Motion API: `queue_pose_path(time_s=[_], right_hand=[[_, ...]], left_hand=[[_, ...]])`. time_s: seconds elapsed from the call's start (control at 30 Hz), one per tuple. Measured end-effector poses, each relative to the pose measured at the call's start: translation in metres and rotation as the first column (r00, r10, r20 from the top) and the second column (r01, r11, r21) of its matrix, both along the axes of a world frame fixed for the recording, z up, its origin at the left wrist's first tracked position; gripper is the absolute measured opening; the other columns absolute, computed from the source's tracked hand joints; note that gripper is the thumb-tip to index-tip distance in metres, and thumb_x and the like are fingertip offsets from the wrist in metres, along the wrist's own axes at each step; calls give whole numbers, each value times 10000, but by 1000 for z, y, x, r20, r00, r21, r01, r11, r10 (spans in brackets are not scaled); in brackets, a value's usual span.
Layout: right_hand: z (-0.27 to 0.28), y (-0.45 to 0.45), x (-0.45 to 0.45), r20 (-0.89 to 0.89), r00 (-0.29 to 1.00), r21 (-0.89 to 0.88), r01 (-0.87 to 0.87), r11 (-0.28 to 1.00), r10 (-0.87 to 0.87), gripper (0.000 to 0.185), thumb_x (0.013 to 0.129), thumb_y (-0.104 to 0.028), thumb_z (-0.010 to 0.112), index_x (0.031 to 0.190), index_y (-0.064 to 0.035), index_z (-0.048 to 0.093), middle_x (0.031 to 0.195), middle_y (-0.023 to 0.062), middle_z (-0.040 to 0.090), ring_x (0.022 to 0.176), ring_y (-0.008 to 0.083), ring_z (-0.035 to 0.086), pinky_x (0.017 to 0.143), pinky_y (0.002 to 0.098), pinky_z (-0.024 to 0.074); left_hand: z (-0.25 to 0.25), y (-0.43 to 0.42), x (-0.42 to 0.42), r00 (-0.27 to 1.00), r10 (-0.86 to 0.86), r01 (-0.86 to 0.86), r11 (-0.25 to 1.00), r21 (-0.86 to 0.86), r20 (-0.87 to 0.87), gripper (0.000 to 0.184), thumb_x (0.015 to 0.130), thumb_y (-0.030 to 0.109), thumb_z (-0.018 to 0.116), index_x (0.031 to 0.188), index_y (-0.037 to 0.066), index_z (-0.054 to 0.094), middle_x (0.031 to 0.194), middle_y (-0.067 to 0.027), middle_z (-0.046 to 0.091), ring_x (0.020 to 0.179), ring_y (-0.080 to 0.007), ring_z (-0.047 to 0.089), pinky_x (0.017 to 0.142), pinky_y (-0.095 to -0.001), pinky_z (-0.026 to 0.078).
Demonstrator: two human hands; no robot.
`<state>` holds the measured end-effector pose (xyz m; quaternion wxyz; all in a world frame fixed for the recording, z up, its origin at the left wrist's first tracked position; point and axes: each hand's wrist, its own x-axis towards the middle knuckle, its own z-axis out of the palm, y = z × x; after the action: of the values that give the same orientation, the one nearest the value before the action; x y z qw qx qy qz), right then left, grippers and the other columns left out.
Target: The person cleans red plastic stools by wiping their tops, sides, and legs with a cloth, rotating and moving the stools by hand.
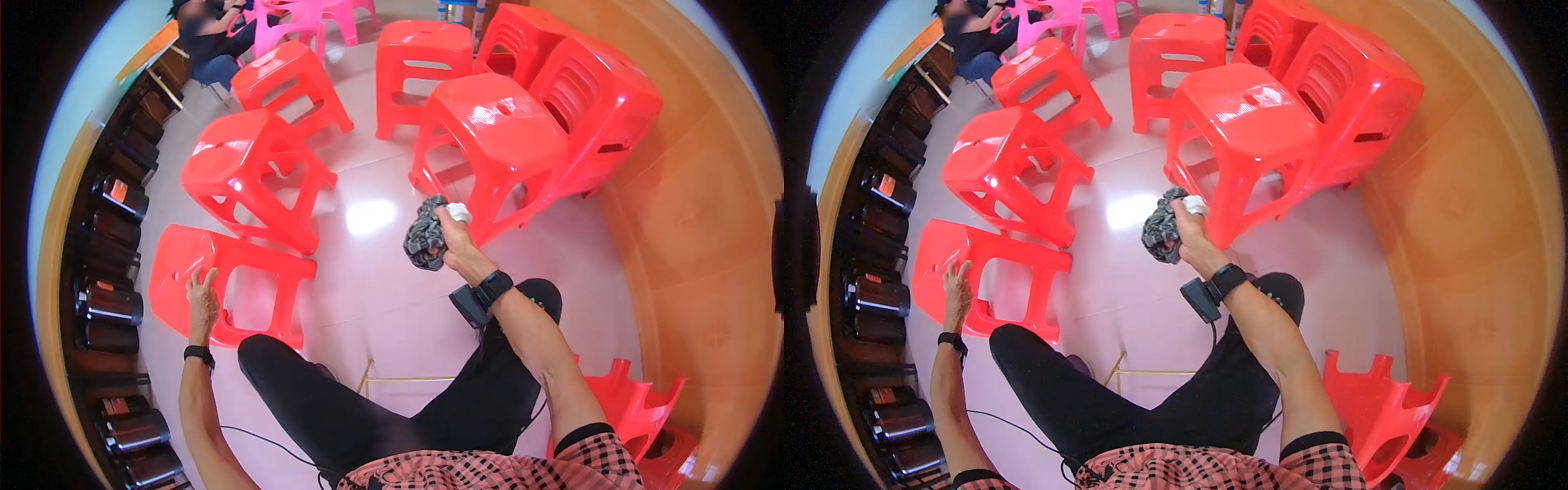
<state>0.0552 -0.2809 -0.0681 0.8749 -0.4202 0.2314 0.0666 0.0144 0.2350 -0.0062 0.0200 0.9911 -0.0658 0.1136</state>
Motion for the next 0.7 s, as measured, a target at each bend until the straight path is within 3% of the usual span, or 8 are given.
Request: queue_pose_path(time_s=[0.1,0.3,0.47,0.6,0.7], right_hand=[[0,1,-1,-23,1000,-44,5,999,-6,61,850,-174,533,857,-114,542,698,4,572,549,136,581,413,289,451],[-5,-1,1,-67,996,-84,50,995,-56,72,864,-212,523,895,-147,521,711,0,568,558,136,576,383,292,395],[-14,-1,3,1,999,-48,47,998,-47,80,857,-201,533,901,-134,533,735,11,585,591,151,595,435,309,458],[-15,-1,4,21,1000,-55,11,998,-10,85,851,-179,534,907,-115,542,750,23,600,615,165,612,504,324,511],[-4,3,-1,8,1000,-94,-21,995,22,85,846,-193,538,893,-122,535,734,21,597,577,147,600,422,312,467]], left_hand=[[-1,5,0,997,72,-72,997,33,-17,457,762,-47,470,1184,122,517,1268,-195,404,1101,-410,414,921,-496,393],[-17,47,-24,997,22,-25,999,30,75,466,758,-58,465,1184,123,522,1282,-187,411,1098,-406,414,929,-490,387],[-18,64,-63,978,201,-205,976,74,57,456,751,-58,480,1167,120,534,1317,-180,381,1088,-412,412,929,-494,383],[-24,76,-87,970,218,-227,972,69,110,426,758,-30,504,1158,113,537,1297,-180,389,1089,-410,413,916,-496,386],[-19,62,-91,954,297,-300,951,70,46,400,764,6,534,1150,110,538,1268,-187,400,1089,-409,415,905,-490,385]])
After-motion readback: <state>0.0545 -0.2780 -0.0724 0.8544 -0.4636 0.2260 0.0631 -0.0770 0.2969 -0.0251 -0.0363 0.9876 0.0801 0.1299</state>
